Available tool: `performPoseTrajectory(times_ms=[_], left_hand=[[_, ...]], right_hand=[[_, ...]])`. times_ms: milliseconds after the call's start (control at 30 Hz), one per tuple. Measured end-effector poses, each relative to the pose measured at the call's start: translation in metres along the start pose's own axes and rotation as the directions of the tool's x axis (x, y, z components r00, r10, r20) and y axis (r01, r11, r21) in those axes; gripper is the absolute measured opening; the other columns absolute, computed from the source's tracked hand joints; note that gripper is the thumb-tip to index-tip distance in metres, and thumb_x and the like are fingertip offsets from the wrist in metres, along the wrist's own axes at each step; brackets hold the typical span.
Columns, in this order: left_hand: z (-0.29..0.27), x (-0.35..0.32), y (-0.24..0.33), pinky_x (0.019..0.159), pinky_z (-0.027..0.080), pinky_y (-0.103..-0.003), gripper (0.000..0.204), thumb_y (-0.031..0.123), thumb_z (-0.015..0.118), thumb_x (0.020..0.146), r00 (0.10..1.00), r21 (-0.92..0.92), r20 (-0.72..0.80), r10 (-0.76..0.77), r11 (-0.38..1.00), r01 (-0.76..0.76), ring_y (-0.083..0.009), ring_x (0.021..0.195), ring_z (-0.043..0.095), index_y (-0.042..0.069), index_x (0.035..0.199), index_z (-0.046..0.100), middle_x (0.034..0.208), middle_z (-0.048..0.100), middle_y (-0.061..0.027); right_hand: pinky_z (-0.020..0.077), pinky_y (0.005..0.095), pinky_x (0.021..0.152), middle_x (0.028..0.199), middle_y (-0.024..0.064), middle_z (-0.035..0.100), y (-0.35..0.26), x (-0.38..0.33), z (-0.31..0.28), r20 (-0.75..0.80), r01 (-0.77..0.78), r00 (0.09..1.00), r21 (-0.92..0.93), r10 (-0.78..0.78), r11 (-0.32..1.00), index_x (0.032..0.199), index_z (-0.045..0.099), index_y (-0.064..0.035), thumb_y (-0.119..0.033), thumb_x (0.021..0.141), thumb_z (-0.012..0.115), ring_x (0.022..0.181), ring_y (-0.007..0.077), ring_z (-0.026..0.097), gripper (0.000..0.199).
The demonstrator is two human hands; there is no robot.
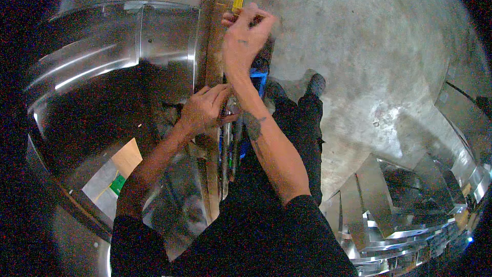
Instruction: The person applies a substance from a small container onto a large stainless steel surface using a stick, then wipes the area with a cloth. The person repeats the application and wiping process across different sections of the metal surface.
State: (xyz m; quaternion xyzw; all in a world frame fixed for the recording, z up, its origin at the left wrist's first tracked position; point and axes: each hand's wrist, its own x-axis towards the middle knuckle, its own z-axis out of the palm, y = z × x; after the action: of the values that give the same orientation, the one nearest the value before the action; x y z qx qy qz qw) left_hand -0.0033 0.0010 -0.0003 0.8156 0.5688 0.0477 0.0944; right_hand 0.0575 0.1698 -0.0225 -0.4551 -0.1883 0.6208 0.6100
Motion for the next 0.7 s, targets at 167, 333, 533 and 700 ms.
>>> performPoseTrajectory(times_ms=[167, 333, 533, 700], left_hand=[[0.001, -0.006, 0.000, 0.097, 0.057, -0.043, 0.071, 0.055, 0.077, 0.088, 0.979, -0.072, 0.191, -0.073, 0.994, 0.088, -0.0353, 0.110, 0.069, -0.003, 0.127, 0.063, 0.125, 0.068, -0.0188], [0.003, -0.006, 0.000, 0.098, 0.056, -0.044, 0.074, 0.058, 0.075, 0.089, 0.980, -0.084, 0.184, -0.074, 0.992, 0.090, -0.0359, 0.111, 0.068, -0.004, 0.127, 0.063, 0.127, 0.067, -0.0187], [0.003, -0.009, -0.001, 0.099, 0.056, -0.044, 0.075, 0.058, 0.074, 0.090, 0.977, -0.064, 0.206, -0.056, 0.995, 0.070, -0.0349, 0.115, 0.066, -0.005, 0.129, 0.062, 0.129, 0.067, -0.0196], [0.001, -0.007, 0.000, 0.099, 0.056, -0.044, 0.075, 0.058, 0.075, 0.089, 0.976, -0.057, 0.211, -0.051, 0.996, 0.064, -0.0348, 0.114, 0.066, -0.005, 0.128, 0.062, 0.127, 0.067, -0.0199]], right_hand=[[0.0623, 0.0330, 0.068, 0.095, 0.0169, 0.065, 0.019, 0.013, 0.020, 0.013, 0.004, 1.000, -0.055, -0.004, 0.998, 0.111, 0.044, 0.0010, -0.026, 0.113, 0.051, 0.077, 0.0218, 0.072, 0.029], [0.0602, 0.0308, 0.068, 0.091, 0.0135, 0.066, 0.026, 0.016, 0.024, 0.005, 0.005, 1.000, -0.057, -0.005, 0.998, 0.110, 0.045, -0.0009, -0.026, 0.114, 0.050, 0.076, 0.0182, 0.071, 0.026], [0.0620, 0.0316, 0.072, 0.094, 0.0160, 0.067, 0.024, 0.014, 0.023, 0.035, -0.020, 0.999, -0.107, 0.024, 0.994, 0.110, 0.044, 0.0007, -0.026, 0.113, 0.051, 0.079, 0.0198, 0.072, 0.027], [0.0601, 0.0317, 0.070, 0.089, 0.0147, 0.069, 0.027, 0.014, 0.024, 0.025, 0.021, 1.000, -0.138, -0.018, 0.990, 0.108, 0.045, -0.0002, -0.028, 0.113, 0.051, 0.076, 0.0188, 0.072, 0.029]])
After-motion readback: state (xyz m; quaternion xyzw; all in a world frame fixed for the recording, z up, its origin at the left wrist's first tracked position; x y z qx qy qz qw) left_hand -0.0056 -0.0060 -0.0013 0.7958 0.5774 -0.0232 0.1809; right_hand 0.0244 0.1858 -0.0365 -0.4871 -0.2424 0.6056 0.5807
